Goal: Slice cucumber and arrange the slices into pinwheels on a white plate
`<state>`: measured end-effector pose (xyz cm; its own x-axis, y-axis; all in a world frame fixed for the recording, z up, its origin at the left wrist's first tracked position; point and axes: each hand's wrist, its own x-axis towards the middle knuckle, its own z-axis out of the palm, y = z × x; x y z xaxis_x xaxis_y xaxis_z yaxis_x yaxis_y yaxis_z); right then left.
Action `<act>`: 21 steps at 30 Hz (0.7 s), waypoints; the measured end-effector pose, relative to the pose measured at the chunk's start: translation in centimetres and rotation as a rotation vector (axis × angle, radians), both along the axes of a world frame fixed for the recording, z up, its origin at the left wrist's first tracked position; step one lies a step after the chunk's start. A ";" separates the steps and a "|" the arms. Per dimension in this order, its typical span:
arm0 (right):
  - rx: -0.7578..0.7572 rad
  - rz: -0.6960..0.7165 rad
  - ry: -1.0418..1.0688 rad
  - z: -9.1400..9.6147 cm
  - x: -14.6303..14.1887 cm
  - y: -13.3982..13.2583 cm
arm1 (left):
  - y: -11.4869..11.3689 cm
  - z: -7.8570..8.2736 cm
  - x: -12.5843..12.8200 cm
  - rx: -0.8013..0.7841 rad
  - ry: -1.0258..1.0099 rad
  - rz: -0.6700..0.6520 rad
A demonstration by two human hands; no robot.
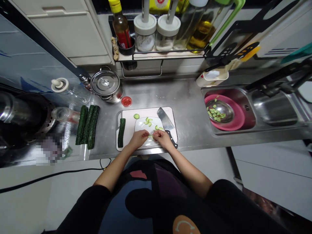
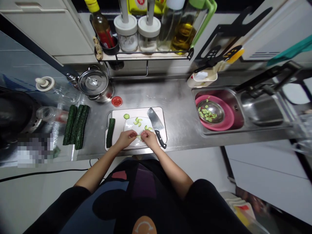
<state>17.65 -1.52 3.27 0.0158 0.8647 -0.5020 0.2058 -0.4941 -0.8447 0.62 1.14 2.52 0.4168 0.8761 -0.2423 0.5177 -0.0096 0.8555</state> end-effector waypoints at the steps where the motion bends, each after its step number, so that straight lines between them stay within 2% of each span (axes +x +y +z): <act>1: -0.023 -0.017 -0.032 0.0 0.0 -0.1 | -0.1 -0.2 0.2 0.131 0.050 -0.066; 4: -0.087 -0.057 -0.101 -0.1 -0.3 -0.5 | -0.2 -1.0 0.3 0.454 0.148 -0.284; 8: -0.144 -0.076 -0.148 0.0 -0.9 -0.7 | -0.3 -2.3 -0.1 0.677 0.231 -0.454; 13: -0.154 -0.023 -0.222 0.2 -1.1 -0.8 | -0.6 -3.6 -0.8 0.721 0.272 -0.492; 18: -0.166 0.131 -0.319 0.1 -1.2 -0.3 | -0.5 -3.7 -0.8 0.733 0.266 -0.538; 21: -0.079 0.247 -0.472 -0.1 -1.0 -0.2 | -0.4 -3.7 -1.0 0.787 0.223 -0.545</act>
